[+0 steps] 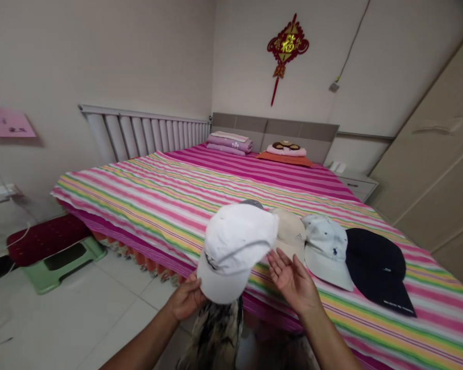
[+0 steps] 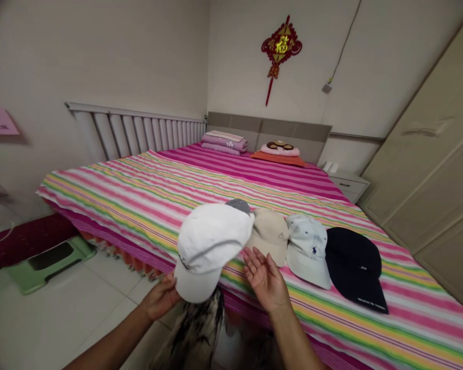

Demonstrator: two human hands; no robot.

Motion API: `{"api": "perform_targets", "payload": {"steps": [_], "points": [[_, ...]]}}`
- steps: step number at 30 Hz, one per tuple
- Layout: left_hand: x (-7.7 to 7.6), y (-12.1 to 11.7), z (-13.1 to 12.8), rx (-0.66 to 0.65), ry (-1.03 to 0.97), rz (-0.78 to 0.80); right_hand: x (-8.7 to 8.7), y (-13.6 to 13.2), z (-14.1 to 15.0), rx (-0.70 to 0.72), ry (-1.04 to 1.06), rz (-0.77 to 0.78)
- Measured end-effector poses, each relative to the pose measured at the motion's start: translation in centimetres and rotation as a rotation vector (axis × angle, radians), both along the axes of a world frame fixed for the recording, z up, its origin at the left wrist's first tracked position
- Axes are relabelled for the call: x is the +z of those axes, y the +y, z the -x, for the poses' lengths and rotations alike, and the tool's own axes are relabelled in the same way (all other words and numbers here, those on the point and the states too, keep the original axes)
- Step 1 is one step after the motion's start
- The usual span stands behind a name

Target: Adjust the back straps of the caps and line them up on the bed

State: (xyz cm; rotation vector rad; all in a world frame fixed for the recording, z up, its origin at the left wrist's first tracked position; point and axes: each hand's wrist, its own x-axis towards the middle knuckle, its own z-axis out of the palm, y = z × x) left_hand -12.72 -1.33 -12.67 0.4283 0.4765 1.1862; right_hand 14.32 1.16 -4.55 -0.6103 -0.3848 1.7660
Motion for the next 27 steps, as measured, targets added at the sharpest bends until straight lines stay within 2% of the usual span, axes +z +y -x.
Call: {"api": "perform_targets", "payload": {"steps": [3,6,9,12,17,21,24,27], "points": [[2.8,3.6,1.8,0.195,0.019,0.011,-1.8,1.0,0.6,0.025,-0.036,0.136],[5.3,7.7,2.9,0.339,0.054,0.069,-3.5,2.5,1.2,0.008,-0.074,0.200],[6.2,11.4,3.7,0.411,0.137,0.206,-4.6,4.1,2.0,-0.020,-0.102,0.249],[5.1,13.6,4.1,0.455,0.210,0.318,-5.1,5.7,2.9,-0.061,-0.110,0.263],[2.2,14.8,4.2,0.555,0.296,0.409,-5.5,7.4,4.2,-0.107,-0.105,0.264],[2.2,15.4,4.6,0.575,0.314,0.393,-5.1,8.5,4.8,-0.097,-0.101,0.268],[2.4,15.0,4.7,0.573,0.345,0.404,-4.4,8.8,4.9,-0.078,-0.100,0.239],[1.6,12.5,3.6,0.518,0.387,0.440,-3.6,7.7,4.7,-0.061,-0.096,0.172]]}}
